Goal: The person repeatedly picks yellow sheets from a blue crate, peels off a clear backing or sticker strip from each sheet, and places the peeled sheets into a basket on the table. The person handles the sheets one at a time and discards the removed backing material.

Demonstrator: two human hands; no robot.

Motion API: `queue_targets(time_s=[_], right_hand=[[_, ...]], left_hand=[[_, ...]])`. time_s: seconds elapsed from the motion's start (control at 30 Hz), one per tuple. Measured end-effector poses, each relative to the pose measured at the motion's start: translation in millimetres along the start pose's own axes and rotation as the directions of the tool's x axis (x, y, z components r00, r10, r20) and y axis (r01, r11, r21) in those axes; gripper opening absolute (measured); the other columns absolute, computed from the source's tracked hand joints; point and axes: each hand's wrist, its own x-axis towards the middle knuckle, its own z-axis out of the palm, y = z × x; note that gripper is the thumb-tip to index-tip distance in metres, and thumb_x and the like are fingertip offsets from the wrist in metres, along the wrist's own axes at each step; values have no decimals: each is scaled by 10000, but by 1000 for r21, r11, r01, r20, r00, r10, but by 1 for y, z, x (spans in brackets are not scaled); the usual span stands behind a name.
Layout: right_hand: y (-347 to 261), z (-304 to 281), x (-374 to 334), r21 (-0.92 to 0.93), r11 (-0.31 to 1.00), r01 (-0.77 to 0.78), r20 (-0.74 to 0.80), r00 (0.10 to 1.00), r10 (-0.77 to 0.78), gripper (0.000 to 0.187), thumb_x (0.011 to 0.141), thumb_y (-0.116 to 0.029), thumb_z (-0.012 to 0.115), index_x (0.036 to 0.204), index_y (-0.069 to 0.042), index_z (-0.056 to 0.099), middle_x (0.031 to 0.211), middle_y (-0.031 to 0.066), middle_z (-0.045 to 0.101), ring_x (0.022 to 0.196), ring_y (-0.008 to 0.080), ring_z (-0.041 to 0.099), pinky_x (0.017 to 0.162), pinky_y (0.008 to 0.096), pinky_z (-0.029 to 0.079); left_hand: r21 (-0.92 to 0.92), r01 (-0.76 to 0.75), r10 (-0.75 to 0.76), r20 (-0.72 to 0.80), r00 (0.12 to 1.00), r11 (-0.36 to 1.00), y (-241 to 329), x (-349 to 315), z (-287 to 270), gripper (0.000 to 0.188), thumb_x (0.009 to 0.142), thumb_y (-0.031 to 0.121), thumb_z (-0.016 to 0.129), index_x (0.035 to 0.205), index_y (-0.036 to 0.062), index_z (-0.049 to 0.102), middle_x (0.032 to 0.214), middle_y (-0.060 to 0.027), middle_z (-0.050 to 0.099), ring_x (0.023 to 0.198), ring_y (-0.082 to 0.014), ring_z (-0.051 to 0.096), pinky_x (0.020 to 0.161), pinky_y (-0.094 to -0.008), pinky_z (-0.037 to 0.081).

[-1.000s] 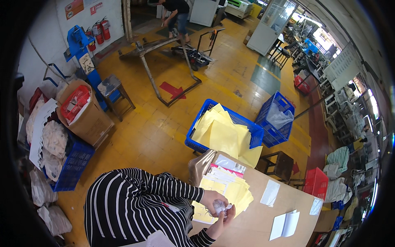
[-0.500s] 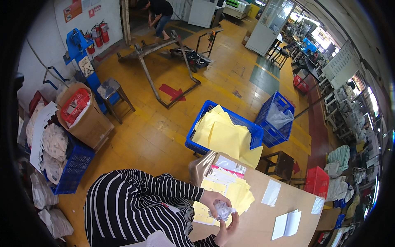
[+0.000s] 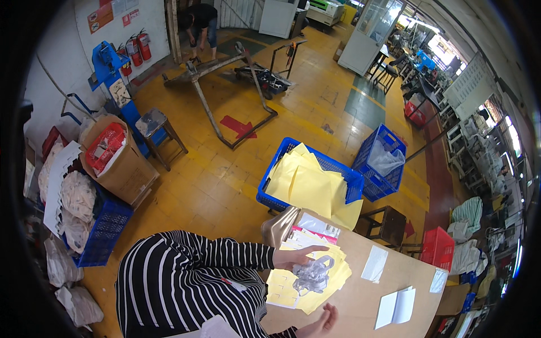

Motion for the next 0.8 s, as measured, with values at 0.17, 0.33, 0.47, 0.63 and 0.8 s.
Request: queue_targets(time_s=[0.17,0.33,0.47,0.63,0.8], right_hand=[[19,25,-5,27,1000,12,151,988,-16,640,803,-21,649,1364,24,345,1250,153,498,1095,234,534,943,335,422],[33,17,-1,9,987,-163,-179,971,162,256,834,41,607,1086,29,565,972,120,628,897,177,593,831,298,463],[28,10,-4,-76,976,-204,-285,942,175,264,836,-41,620,1092,8,581,998,120,631,927,186,591,852,303,456],[14,12,-4,-179,954,-242,-326,929,174,292,838,-144,636,1099,-18,600,1032,121,635,963,198,588,878,309,447],[4,16,-8,-256,919,-300,-359,912,197,335,841,-246,652,1107,-44,620,1065,122,639,1000,209,586,904,315,438]], left_hand=[[-234,86,-58,123,991,968,-11,0,10,826,856,659,472,1502,313,91,1447,-109,319,1308,-241,372,1050,-425,370],[-303,179,-140,149,979,936,-11,2,2,770,882,646,434,1501,298,134,1433,-95,347,1292,-229,389,1044,-414,372],[-184,180,-153,151,977,966,-19,8,-4,751,910,567,480,1502,236,155,1402,-80,394,1249,-192,433,1031,-383,387],[-41,123,-117,114,987,992,-23,12,-10,685,948,437,505,1491,161,192,1387,-98,422,1209,-182,476,1012,-351,401],[208,115,-125,37,991,971,-12,9,-10,649,960,392,497,1484,141,208,1359,-110,457,1191,-189,497,998,-344,406]])
